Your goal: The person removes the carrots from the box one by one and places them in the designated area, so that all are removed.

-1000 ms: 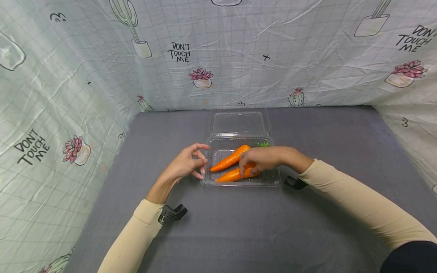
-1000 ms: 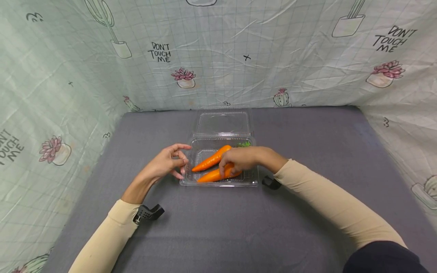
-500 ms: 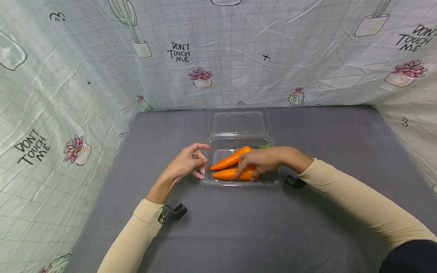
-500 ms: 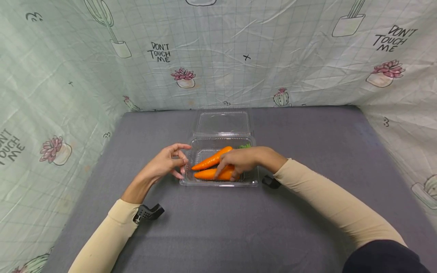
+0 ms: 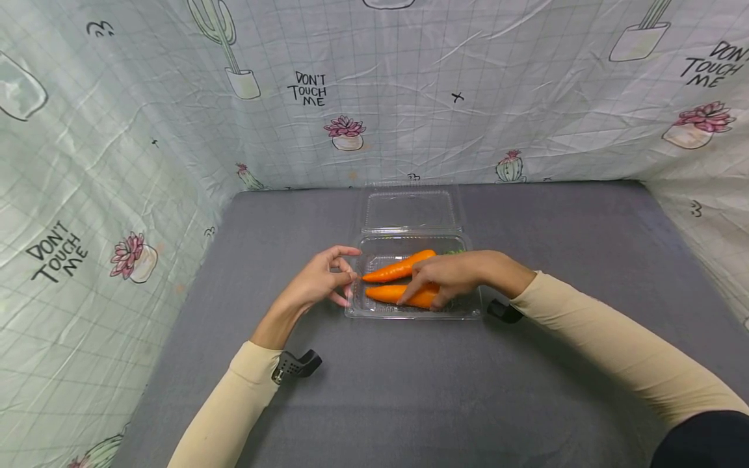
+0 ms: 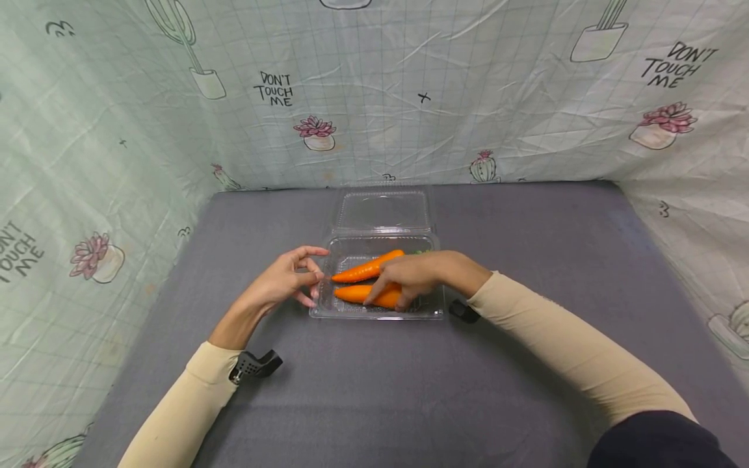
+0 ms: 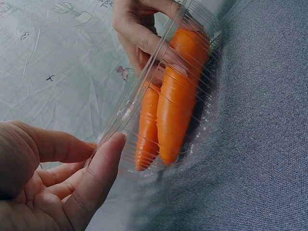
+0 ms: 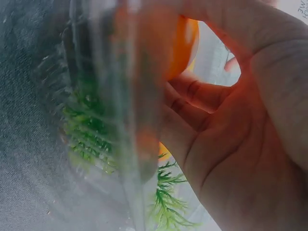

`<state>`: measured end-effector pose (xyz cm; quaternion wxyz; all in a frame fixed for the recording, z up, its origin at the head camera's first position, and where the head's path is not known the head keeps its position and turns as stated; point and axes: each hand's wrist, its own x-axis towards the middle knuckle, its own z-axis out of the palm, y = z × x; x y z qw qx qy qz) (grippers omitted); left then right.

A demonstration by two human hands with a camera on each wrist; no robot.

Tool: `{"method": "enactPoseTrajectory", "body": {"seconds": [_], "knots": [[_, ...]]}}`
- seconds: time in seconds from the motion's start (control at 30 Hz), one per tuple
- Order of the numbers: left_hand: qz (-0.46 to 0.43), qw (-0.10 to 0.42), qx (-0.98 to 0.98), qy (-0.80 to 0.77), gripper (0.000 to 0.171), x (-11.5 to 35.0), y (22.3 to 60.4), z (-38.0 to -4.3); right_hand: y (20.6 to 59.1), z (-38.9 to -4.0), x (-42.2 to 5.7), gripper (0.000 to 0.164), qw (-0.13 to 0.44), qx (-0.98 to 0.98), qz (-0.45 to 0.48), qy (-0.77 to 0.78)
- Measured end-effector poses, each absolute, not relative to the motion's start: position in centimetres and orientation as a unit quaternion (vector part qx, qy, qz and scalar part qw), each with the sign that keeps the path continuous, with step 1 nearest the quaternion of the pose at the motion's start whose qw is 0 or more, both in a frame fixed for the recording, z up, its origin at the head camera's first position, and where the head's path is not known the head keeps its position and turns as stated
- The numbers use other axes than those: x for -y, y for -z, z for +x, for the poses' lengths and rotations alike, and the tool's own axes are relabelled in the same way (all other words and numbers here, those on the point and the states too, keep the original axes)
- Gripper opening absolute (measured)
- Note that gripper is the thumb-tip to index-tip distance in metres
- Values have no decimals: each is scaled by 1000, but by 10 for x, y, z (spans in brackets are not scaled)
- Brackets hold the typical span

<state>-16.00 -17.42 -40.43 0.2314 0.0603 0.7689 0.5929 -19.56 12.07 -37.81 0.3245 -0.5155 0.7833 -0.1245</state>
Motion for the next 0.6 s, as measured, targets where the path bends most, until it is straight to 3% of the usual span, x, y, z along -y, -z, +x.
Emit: {"method": "enactPoseTrajectory", "body": {"seconds": [0.6], "knots": [[57, 229, -764, -600, 51, 174, 405, -159, 374, -197, -133, 53, 293, -780, -500, 234]]}}
